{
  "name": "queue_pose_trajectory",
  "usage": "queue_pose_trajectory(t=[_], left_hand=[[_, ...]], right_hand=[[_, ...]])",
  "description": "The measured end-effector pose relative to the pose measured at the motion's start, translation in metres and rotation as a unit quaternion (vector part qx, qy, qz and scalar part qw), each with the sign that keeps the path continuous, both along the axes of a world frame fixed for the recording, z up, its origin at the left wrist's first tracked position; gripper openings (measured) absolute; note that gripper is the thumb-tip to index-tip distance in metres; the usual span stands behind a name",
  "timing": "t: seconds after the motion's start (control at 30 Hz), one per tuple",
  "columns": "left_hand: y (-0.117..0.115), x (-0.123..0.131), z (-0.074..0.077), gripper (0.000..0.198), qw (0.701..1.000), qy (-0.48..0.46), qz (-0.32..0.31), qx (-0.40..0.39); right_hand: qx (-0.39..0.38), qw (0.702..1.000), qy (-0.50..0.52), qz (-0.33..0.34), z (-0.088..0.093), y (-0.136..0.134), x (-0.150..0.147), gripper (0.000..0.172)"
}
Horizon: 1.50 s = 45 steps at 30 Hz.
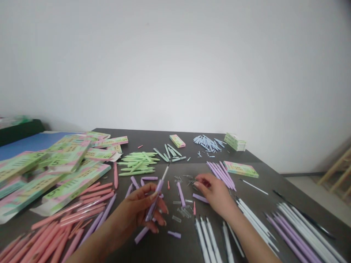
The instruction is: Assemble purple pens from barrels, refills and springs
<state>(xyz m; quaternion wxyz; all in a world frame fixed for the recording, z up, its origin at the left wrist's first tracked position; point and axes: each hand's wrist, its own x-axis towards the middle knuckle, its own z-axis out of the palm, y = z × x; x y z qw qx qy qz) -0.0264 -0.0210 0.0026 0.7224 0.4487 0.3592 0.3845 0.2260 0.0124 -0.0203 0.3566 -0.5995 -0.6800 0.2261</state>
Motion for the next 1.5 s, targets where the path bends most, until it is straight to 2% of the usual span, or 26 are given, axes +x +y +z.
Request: queue_pose_trajectory(t=[0.03,0.07,0.1,0.17,0.3,0.4,0.53,0.7,0.93,1.2,1.5], left_hand=[[-0.002,0.003,-0.002,0.008,1.000,0.000,-0.017,-0.007],[-0.003,0.005,-0.004,0.009,0.999,-0.001,-0.035,-0.014],[-0.005,0.008,-0.006,0.010,0.998,-0.003,-0.054,-0.021],[-0.008,0.012,-0.012,0.011,0.996,0.000,-0.087,-0.032],[-0.012,0.017,-0.016,0.012,0.991,0.014,-0.128,-0.044],[-0.013,0.018,-0.015,0.013,0.992,0.014,-0.118,-0.049],[-0.011,0.016,-0.011,0.014,0.994,0.005,-0.089,-0.061],[-0.009,0.011,-0.008,0.015,0.988,-0.020,-0.111,-0.107],[-0.008,0.008,-0.006,0.013,0.982,-0.032,-0.120,-0.143],[-0.007,0.008,-0.005,0.012,0.982,-0.031,-0.113,-0.151],[-0.006,0.004,-0.003,0.016,0.981,-0.028,-0.107,-0.161]], right_hand=[[0.008,0.999,0.033,0.024,0.007,-0.007,-0.007,0.026],[0.009,0.991,0.124,0.057,0.014,-0.014,-0.015,0.032],[-0.005,0.975,0.203,0.095,0.020,-0.021,-0.022,0.036],[-0.039,0.941,0.310,0.130,0.027,-0.034,-0.035,0.040],[-0.079,0.910,0.390,0.115,0.025,-0.042,-0.048,0.034],[-0.089,0.913,0.385,0.100,0.018,-0.039,-0.047,0.030],[-0.111,0.934,0.324,0.097,0.017,-0.034,-0.041,0.031],[-0.103,0.956,0.240,0.132,0.020,-0.035,-0.040,0.039],[-0.103,0.967,0.175,0.157,0.016,-0.038,-0.042,0.045],[-0.122,0.963,0.187,0.149,0.015,-0.037,-0.042,0.046],[-0.130,0.949,0.239,0.159,0.020,-0.033,-0.033,0.033]])
